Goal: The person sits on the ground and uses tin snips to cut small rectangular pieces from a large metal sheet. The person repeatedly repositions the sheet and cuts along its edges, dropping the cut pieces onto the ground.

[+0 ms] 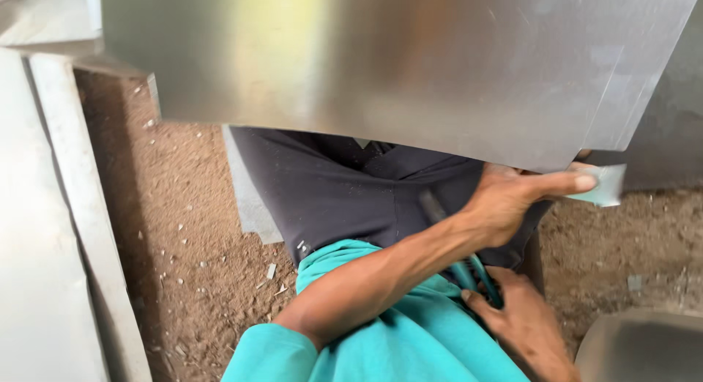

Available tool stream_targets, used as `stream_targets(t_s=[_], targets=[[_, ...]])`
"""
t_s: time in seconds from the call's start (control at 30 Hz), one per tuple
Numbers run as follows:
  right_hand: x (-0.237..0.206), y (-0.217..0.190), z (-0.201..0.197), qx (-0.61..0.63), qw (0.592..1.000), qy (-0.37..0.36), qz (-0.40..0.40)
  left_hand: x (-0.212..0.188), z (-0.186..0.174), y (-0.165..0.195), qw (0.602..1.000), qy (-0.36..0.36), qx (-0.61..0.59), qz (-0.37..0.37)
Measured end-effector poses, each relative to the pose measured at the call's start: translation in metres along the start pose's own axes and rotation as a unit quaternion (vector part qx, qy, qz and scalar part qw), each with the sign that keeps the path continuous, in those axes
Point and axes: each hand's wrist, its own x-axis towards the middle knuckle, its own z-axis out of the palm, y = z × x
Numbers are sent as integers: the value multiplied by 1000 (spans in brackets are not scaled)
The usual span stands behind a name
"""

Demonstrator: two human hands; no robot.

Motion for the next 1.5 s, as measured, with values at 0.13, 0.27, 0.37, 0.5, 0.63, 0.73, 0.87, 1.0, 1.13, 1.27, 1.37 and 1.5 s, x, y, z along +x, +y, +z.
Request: stream_targets(t_s=[0.13,0.27,0.37,0.5,0.63,0.73,0.87,1.0,1.13,1.27,1.37,1.5], targets=[[13,-19,-30,124,953,229,-156,-27,-52,23,999,-42,-11,-16],[72,-52,-26,588,752,173,-242,-67,-116,83,985,47,-28,164],[107,-66,-12,652,701,199,-211,-73,-150,111,979,186,-33,75],[108,-70,5,597,741,263,-156,-70,-151,108,964,199,-56,168],[57,-66,18,559,807,125,-145,-88,-129,103,954,177,137,199],[39,-60,12,692,705,23,-150,-93,-102,99,951,178,143,209],[30,-27,-9,766,572,171,-239,-92,-48,70,956,83,228,164],[-2,38,-25,795,455,384,-114,-58,6,20,862,-16,506,31],[-46,117,-27,759,345,551,-37,-9,57,-83,816,-303,486,-77],[-104,206,-7,701,276,657,-14,-15,111,-223,860,-401,211,-235],[-135,267,5,682,244,690,10,-45,116,-257,813,-479,182,-278],[-123,302,5,777,219,587,53,-57,76,-179,743,-474,404,-245]])
